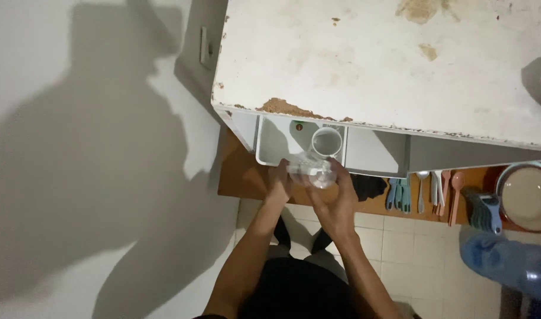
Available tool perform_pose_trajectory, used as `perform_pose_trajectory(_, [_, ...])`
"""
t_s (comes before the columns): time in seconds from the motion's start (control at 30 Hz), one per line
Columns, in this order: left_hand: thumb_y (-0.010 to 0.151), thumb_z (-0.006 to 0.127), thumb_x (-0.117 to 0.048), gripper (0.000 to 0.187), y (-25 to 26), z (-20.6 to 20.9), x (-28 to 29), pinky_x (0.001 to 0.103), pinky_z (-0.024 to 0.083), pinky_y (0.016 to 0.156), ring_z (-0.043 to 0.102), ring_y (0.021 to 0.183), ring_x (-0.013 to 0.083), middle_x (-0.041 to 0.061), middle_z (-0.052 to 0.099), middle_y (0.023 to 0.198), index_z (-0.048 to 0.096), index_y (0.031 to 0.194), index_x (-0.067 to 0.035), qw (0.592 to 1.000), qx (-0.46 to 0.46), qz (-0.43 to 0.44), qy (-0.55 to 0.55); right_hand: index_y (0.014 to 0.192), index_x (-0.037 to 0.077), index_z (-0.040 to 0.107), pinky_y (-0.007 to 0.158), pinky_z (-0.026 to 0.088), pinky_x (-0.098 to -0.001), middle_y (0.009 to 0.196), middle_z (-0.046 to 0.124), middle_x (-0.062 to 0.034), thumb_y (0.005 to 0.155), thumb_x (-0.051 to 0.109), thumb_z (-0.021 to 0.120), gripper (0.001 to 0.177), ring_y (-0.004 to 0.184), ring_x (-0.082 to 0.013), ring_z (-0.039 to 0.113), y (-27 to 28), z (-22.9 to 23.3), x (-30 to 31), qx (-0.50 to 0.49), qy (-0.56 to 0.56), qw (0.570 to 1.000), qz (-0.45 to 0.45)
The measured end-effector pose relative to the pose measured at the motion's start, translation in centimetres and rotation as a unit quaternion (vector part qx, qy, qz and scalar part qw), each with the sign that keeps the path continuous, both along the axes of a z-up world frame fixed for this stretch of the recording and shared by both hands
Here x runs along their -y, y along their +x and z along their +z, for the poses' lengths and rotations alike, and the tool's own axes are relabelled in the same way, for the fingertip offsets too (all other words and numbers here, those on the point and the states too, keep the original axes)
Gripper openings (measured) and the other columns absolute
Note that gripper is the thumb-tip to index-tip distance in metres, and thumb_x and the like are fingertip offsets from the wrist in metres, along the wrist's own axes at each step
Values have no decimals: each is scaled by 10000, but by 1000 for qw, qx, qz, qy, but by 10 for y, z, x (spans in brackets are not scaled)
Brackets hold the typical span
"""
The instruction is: Wipe dishes including mugs, plastic cups, and a knife with a cloth and organize them in a basket.
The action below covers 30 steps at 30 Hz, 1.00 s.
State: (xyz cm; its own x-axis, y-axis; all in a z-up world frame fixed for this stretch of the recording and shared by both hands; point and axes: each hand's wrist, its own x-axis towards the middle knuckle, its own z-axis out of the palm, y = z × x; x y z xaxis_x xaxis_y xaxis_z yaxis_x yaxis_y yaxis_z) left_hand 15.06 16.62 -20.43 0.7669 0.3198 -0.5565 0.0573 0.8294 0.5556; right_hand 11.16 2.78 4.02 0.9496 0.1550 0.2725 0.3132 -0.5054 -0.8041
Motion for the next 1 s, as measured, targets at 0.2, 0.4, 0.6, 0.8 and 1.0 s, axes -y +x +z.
perform_pose_trajectory(0.2, [935, 558, -105, 452, -11, 78, 1, 344, 595, 806, 656, 1022, 178, 55, 637, 1216, 520, 1385, -94, 993, -92, -56, 50, 1451, -36, 446, 964, 564, -438, 1332, 610, -257, 860, 226, 809, 741, 1203, -351, 654, 31, -31, -48, -91, -10, 996, -15])
perform_pose_trajectory(0.4, [996, 568, -284, 452, -62, 64, 4, 268, 599, 847, 688, 1040, 86, -3, 650, 1216, 471, 1415, -142, 993, -34, -97, -62, 1458, -45, 429, 919, 572, -495, 1367, 558, -308, 880, 231, 801, 740, 1167, -444, 642, 43, -75, -85, -79, -57, 995, -2])
perform_pose_trajectory(0.6, [1045, 589, -321, 391, -93, 5, 18, 253, 456, 563, 512, 686, 56, -23, 542, 923, 488, 1353, -103, 986, -135, -95, -14, 1460, -65, 395, 949, 550, -526, 1368, 533, -344, 882, 204, 792, 751, 1182, -505, 610, 39, -102, -102, -78, -76, 994, 2])
perform_pose_trajectory(0.8, [995, 577, -272, 420, -95, 63, 13, 253, 546, 670, 641, 847, 55, -23, 622, 1111, 465, 1368, -117, 989, -125, -84, 0, 1438, -77, 400, 948, 546, -530, 1361, 533, -353, 876, 169, 790, 727, 1168, -526, 600, 33, -114, -109, -94, -78, 992, 0])
perform_pose_trajectory(1.0, [996, 615, -272, 492, -95, 69, 12, 235, 609, 827, 674, 1046, 66, 1, 596, 1248, 411, 1426, -146, 988, -135, -71, -8, 1443, -77, 368, 943, 540, -521, 1381, 505, -351, 865, 179, 790, 760, 1195, -521, 586, 34, -120, -112, -125, -94, 988, 8])
